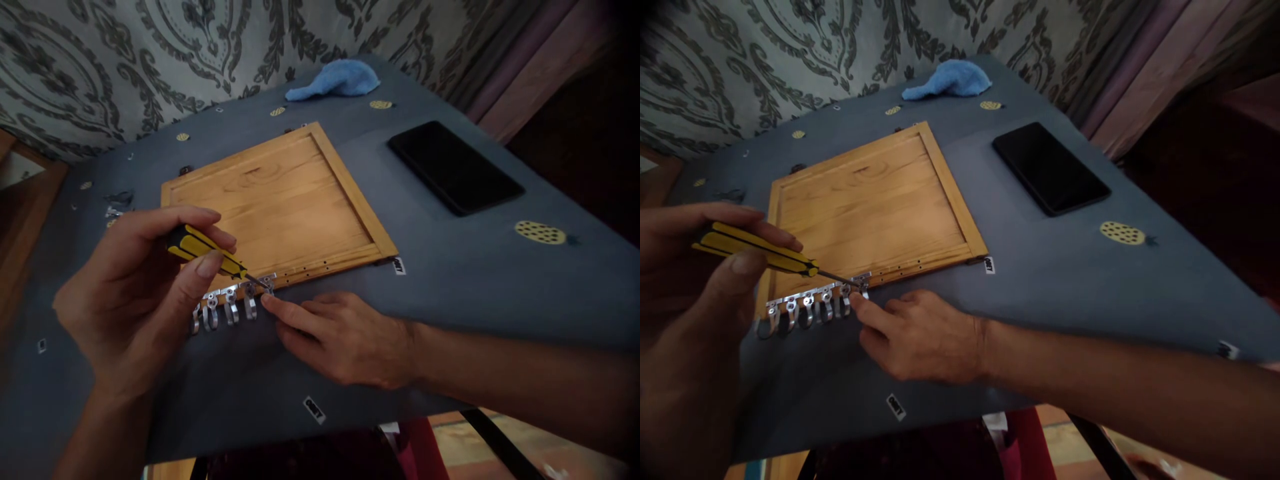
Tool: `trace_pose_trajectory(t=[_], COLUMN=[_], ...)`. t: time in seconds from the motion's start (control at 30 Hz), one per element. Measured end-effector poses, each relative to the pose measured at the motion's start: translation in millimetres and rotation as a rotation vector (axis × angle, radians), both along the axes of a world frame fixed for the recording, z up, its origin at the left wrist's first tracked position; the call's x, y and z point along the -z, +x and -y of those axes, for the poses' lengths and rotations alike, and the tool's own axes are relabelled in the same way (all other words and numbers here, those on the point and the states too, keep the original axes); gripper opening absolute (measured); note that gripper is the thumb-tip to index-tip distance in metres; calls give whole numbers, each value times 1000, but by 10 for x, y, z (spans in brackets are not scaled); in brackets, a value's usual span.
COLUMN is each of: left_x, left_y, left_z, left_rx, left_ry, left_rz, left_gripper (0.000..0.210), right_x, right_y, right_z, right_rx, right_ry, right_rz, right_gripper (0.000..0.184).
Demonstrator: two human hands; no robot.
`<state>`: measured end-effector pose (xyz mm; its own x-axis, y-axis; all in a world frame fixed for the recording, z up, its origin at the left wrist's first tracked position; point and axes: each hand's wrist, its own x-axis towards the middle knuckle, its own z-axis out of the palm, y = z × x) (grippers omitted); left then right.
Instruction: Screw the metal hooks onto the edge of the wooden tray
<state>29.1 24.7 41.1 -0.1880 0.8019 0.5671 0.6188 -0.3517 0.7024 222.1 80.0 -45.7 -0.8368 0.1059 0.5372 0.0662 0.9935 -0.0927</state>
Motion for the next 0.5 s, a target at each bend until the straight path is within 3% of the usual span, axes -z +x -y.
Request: trace_pose_trajectory(t=[0.43, 0.5], left_x=[9, 14], left_y=[4, 48], left_z=[-9, -7], left_rx=[49, -3], left_ry=[3, 22], left_rz=[-124, -100], left_gripper=[36, 32], right_x=[8, -1], right_y=[-7, -4], right_z=[-20, -21], right_rx=[-14, -31], right_ry=[-6, -14], right_rz=[-5, -7], right_gripper=[30, 32])
